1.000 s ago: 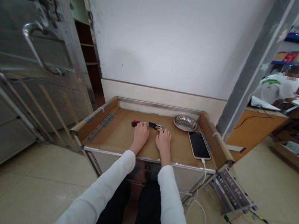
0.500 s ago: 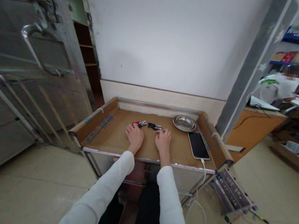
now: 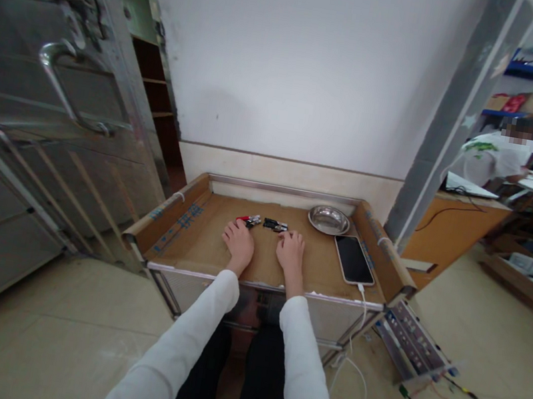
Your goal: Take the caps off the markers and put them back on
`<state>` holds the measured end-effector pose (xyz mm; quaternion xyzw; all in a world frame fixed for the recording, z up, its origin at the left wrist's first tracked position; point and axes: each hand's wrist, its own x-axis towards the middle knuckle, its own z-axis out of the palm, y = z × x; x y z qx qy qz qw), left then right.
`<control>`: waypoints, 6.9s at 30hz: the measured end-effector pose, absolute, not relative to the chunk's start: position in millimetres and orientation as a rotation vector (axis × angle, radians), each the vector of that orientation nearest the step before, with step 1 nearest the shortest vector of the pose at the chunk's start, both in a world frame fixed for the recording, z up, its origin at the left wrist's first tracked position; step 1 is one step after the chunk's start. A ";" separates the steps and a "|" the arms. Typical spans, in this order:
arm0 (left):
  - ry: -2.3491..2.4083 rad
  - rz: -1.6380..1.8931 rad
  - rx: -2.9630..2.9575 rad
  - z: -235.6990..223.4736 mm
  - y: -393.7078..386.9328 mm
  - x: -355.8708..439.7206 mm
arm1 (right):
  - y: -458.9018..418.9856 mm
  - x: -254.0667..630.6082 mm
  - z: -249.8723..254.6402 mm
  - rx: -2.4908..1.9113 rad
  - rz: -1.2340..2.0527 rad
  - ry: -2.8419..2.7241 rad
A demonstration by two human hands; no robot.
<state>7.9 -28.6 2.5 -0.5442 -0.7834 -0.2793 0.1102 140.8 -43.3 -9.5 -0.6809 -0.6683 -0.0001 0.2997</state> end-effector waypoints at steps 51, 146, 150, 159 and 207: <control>-1.539 -1.997 -2.150 1.4 -16.4 0.2 | -37.0 144.1 -14.2 -1.704 -0.021 -1.852; -1.885 -1.427 -2.217 0.4 -18.0 -0.5 | -41.0 139.5 -12.9 -1.642 -0.031 -1.621; -1.509 -1.621 -2.513 1.8 -19.3 3.5 | -39.5 140.7 -13.8 -1.608 0.000 -1.712; -1.428 -2.119 -2.429 11.3 -28.1 2.7 | -31.7 142.8 -18.1 -1.524 0.046 -1.808; -1.631 -1.472 -2.520 -18.9 -17.0 -2.4 | -42.1 145.4 -8.0 -1.507 0.050 -1.537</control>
